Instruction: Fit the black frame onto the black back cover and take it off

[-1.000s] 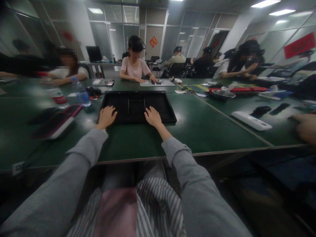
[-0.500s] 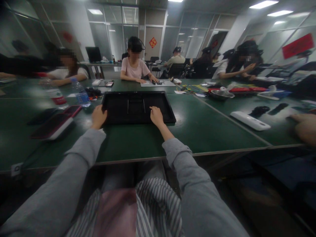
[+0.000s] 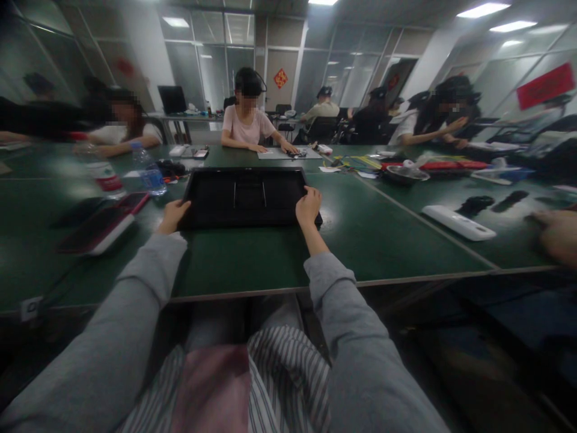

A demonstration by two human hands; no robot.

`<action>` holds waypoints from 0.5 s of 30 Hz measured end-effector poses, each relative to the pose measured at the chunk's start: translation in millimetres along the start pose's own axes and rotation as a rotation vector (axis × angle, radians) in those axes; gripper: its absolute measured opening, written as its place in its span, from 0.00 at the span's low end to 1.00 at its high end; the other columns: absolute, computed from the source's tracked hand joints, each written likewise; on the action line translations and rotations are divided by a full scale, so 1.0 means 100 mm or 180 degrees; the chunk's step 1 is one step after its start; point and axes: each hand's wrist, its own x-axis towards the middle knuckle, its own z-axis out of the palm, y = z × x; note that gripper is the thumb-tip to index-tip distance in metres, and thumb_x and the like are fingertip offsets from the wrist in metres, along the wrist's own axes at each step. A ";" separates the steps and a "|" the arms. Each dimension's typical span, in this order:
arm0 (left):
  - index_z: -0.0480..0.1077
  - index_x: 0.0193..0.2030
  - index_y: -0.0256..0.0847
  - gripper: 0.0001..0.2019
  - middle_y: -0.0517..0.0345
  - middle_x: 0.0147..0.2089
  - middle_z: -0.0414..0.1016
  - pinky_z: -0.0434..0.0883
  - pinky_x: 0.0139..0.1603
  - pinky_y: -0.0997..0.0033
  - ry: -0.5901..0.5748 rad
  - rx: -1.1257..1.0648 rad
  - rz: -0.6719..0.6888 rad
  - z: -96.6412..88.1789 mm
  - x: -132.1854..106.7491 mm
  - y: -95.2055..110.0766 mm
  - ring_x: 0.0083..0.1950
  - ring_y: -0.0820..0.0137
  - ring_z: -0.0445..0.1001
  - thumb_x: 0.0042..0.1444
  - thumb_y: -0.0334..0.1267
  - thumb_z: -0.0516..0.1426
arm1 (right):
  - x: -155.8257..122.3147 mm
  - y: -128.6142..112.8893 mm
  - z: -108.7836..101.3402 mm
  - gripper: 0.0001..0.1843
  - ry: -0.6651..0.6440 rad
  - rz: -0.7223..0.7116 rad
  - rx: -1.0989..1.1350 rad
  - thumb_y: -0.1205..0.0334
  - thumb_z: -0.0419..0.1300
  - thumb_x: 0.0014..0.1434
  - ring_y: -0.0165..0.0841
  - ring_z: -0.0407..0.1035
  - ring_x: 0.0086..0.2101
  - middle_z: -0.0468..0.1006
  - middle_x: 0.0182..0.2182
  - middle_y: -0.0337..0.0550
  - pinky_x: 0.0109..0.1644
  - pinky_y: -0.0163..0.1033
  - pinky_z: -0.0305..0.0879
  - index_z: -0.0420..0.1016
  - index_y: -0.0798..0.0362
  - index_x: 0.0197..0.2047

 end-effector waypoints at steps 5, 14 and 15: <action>0.81 0.58 0.32 0.20 0.40 0.60 0.85 0.74 0.62 0.67 0.0016 -0.0111 0.0063 0.01 0.01 -0.04 0.62 0.59 0.82 0.69 0.45 0.59 | 0.10 0.24 -0.08 0.30 0.0139 0.0487 0.0001 0.68 0.48 0.67 0.57 0.64 0.70 0.73 0.67 0.72 0.78 0.69 0.55 0.74 0.64 0.68; 0.81 0.58 0.35 0.19 0.39 0.63 0.84 0.72 0.66 0.64 0.0045 0.0004 0.0110 -0.02 -0.05 -0.01 0.65 0.57 0.81 0.71 0.46 0.59 | 0.28 0.67 -0.01 0.24 -0.0596 0.0772 0.0369 0.61 0.58 0.66 0.53 0.74 0.65 0.83 0.60 0.61 0.76 0.68 0.63 0.80 0.55 0.63; 0.82 0.59 0.35 0.19 0.39 0.63 0.84 0.72 0.67 0.63 0.0049 -0.0003 0.0134 -0.02 -0.05 -0.01 0.65 0.56 0.81 0.71 0.46 0.59 | 0.29 0.69 -0.02 0.24 -0.0625 0.0745 0.0442 0.60 0.59 0.66 0.52 0.75 0.64 0.84 0.59 0.60 0.75 0.67 0.64 0.80 0.54 0.62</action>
